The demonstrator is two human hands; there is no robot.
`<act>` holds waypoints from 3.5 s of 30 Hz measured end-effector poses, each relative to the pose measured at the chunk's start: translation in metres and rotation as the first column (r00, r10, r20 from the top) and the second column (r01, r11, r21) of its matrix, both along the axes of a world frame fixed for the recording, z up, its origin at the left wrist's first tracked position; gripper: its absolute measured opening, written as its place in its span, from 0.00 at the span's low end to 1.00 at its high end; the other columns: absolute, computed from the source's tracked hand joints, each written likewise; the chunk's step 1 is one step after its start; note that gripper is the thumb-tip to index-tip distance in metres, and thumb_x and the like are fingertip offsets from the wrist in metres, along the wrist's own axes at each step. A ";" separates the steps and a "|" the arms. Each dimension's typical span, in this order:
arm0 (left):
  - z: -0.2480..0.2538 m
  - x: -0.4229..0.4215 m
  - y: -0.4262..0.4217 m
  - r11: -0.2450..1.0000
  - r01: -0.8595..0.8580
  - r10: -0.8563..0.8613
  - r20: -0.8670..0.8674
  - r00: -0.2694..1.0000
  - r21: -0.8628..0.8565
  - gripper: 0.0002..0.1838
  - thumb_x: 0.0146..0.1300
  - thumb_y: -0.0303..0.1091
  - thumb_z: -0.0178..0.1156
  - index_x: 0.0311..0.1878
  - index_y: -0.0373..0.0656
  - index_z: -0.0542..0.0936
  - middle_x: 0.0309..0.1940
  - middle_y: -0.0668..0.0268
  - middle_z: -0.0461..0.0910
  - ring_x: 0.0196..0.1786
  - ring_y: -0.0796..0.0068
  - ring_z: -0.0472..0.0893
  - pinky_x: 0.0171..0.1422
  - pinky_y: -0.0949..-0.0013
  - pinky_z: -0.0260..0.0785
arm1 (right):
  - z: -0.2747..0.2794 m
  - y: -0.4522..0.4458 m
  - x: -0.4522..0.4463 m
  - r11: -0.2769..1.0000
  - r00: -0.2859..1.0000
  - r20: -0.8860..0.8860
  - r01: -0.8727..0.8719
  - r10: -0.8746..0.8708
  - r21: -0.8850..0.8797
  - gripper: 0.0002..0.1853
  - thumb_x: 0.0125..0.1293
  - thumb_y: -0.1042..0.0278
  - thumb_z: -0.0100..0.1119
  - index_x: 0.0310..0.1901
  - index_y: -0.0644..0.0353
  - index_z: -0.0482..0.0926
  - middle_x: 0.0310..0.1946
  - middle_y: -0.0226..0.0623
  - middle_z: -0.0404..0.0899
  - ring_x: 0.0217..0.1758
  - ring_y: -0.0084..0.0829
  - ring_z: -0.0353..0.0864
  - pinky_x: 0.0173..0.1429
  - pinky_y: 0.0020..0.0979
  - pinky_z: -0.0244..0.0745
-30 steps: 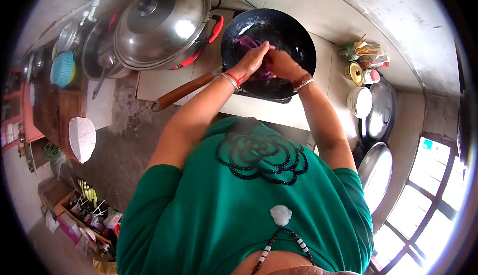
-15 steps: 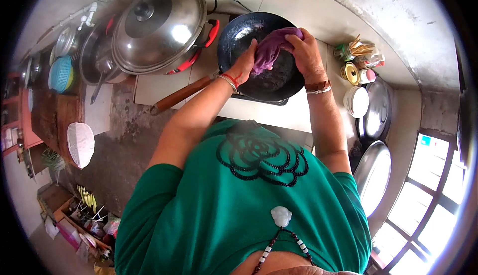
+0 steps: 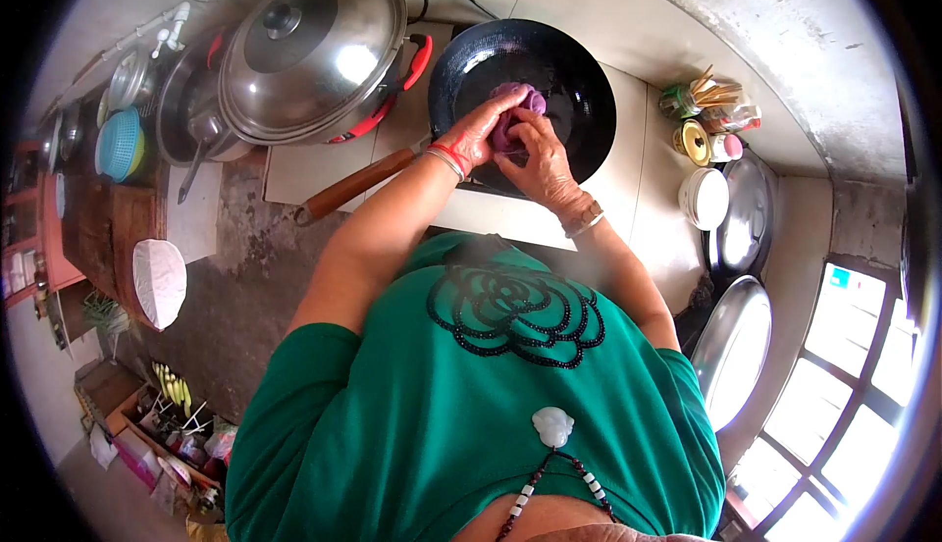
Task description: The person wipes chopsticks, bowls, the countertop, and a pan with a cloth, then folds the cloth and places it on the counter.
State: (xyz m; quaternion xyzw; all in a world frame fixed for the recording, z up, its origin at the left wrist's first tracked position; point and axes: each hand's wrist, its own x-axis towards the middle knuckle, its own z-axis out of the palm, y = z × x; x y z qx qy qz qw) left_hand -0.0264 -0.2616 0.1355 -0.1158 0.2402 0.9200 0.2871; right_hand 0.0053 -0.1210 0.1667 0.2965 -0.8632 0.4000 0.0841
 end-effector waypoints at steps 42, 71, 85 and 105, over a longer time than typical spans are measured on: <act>0.015 0.003 0.007 0.067 -0.930 -0.913 -0.397 0.089 -0.362 0.11 0.57 0.29 0.56 0.44 0.47 0.71 0.32 0.61 0.77 0.37 0.62 0.82 0.31 0.62 0.78 | -0.019 0.046 -0.061 0.971 0.006 0.974 0.082 0.225 -0.225 0.09 0.55 0.73 0.63 0.30 0.49 0.71 0.20 0.17 0.63 0.18 0.11 0.54 0.20 0.16 0.47; 0.024 -0.022 -0.004 0.465 0.522 -0.730 0.024 0.683 -0.715 0.18 0.49 0.32 0.63 0.13 0.49 0.63 0.10 0.76 0.60 0.11 0.87 0.57 0.14 0.78 0.43 | 0.002 0.017 -0.049 0.883 0.960 -0.174 -0.119 0.219 0.455 0.21 0.50 0.67 0.65 0.47 0.55 0.73 0.34 0.38 0.78 0.32 0.41 0.82 0.34 0.36 0.80; -0.003 -0.012 0.006 -0.168 -0.390 -0.825 -0.088 0.559 -0.906 0.09 0.46 0.32 0.57 0.26 0.38 0.82 0.28 0.46 0.80 0.36 0.49 0.82 0.40 0.53 0.74 | -0.027 0.006 -0.038 0.820 0.994 0.077 0.022 -0.080 0.572 0.12 0.54 0.63 0.62 0.35 0.58 0.72 0.30 0.48 0.81 0.36 0.49 0.82 0.39 0.44 0.77; 0.005 -0.024 -0.009 -0.106 -0.723 -0.960 -0.121 0.254 -0.683 0.07 0.48 0.35 0.63 0.27 0.42 0.81 0.27 0.53 0.82 0.34 0.53 0.83 0.38 0.57 0.77 | -0.027 -0.002 -0.034 0.992 0.692 0.712 0.052 -0.117 0.112 0.07 0.48 0.76 0.66 0.30 0.65 0.79 0.18 0.32 0.76 0.18 0.24 0.72 0.21 0.26 0.64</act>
